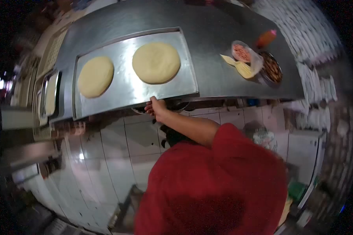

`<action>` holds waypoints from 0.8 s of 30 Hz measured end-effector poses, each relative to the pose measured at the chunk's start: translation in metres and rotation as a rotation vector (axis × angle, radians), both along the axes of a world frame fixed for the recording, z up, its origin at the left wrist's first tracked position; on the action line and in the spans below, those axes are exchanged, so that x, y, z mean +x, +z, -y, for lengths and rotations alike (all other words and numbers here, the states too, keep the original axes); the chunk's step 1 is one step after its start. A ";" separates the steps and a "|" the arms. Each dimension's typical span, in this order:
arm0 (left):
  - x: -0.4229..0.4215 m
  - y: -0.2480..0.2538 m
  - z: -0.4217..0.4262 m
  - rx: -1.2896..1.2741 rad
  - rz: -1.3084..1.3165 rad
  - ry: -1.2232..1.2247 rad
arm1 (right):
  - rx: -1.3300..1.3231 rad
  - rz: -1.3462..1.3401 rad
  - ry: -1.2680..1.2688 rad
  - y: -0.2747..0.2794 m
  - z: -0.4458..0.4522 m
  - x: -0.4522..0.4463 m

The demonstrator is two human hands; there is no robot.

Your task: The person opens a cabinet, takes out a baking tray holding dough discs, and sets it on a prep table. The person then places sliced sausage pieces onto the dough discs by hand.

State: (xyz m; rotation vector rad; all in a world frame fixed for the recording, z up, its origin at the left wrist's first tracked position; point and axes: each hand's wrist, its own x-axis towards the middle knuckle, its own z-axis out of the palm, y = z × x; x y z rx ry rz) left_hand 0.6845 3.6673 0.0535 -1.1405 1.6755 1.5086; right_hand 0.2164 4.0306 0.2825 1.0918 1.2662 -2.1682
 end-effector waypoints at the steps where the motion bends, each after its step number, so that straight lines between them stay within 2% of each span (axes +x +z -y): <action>1: 0.015 0.003 -0.012 0.009 -0.003 0.006 | 0.004 -0.048 -0.015 -0.001 -0.003 0.004; 3: 0.047 0.002 -0.039 0.031 -0.053 0.104 | -0.034 -0.092 0.047 0.000 0.002 0.008; 5: 0.077 -0.013 -0.071 0.151 -0.210 0.337 | -0.040 -0.108 0.170 0.017 -0.011 0.013; 6: 0.059 0.019 -0.088 -0.082 -0.129 0.389 | -0.002 -0.146 0.272 0.026 -0.018 0.018; 7: 0.031 0.058 -0.102 -0.137 -0.207 0.469 | -0.046 -0.229 0.400 0.013 -0.031 0.021; 8: 0.014 0.051 -0.103 -0.203 -0.044 0.426 | 0.153 -0.272 0.568 0.019 -0.036 0.029; 9: -0.002 0.064 -0.121 -0.351 -0.112 0.450 | 0.173 -0.278 0.747 0.005 -0.054 0.039; 10: -0.015 0.077 -0.131 -0.190 -0.206 0.539 | 0.202 -0.294 0.924 -0.012 -0.072 0.047; 11: -0.044 0.128 -0.158 -0.178 -0.200 0.682 | 0.226 -0.276 1.120 -0.031 -0.093 0.055; 12: -0.054 0.140 -0.175 -0.118 -0.262 0.635 | 0.252 -0.257 1.299 -0.047 -0.117 0.065; 13: -0.054 0.121 -0.200 -0.050 -0.352 0.708 | 0.192 -0.234 1.455 -0.057 -0.138 0.078; 14: -0.062 0.130 -0.229 -0.053 -0.348 0.708 | 0.128 -0.205 1.587 -0.062 -0.158 0.089; 16: -0.064 0.143 -0.282 0.096 -0.404 0.553 | 0.015 -0.150 1.763 -0.041 -0.181 0.112; 18: -0.062 0.185 -0.337 0.199 -0.474 0.476 | -0.078 -0.105 1.895 -0.030 -0.190 0.125; 20: -0.047 0.160 -0.404 0.128 -0.655 0.477 | -0.127 -0.076 1.976 -0.026 -0.200 0.133; 21: -0.043 0.167 -0.428 0.111 -0.657 0.491 | -0.157 -0.063 2.021 -0.024 -0.203 0.138; 23: -0.028 0.191 -0.463 0.067 -0.569 0.332 | -0.135 -0.006 2.129 0.013 -0.192 0.142; 24: -0.022 0.207 -0.467 0.030 -0.561 0.388 | -0.131 0.006 2.197 0.019 -0.187 0.142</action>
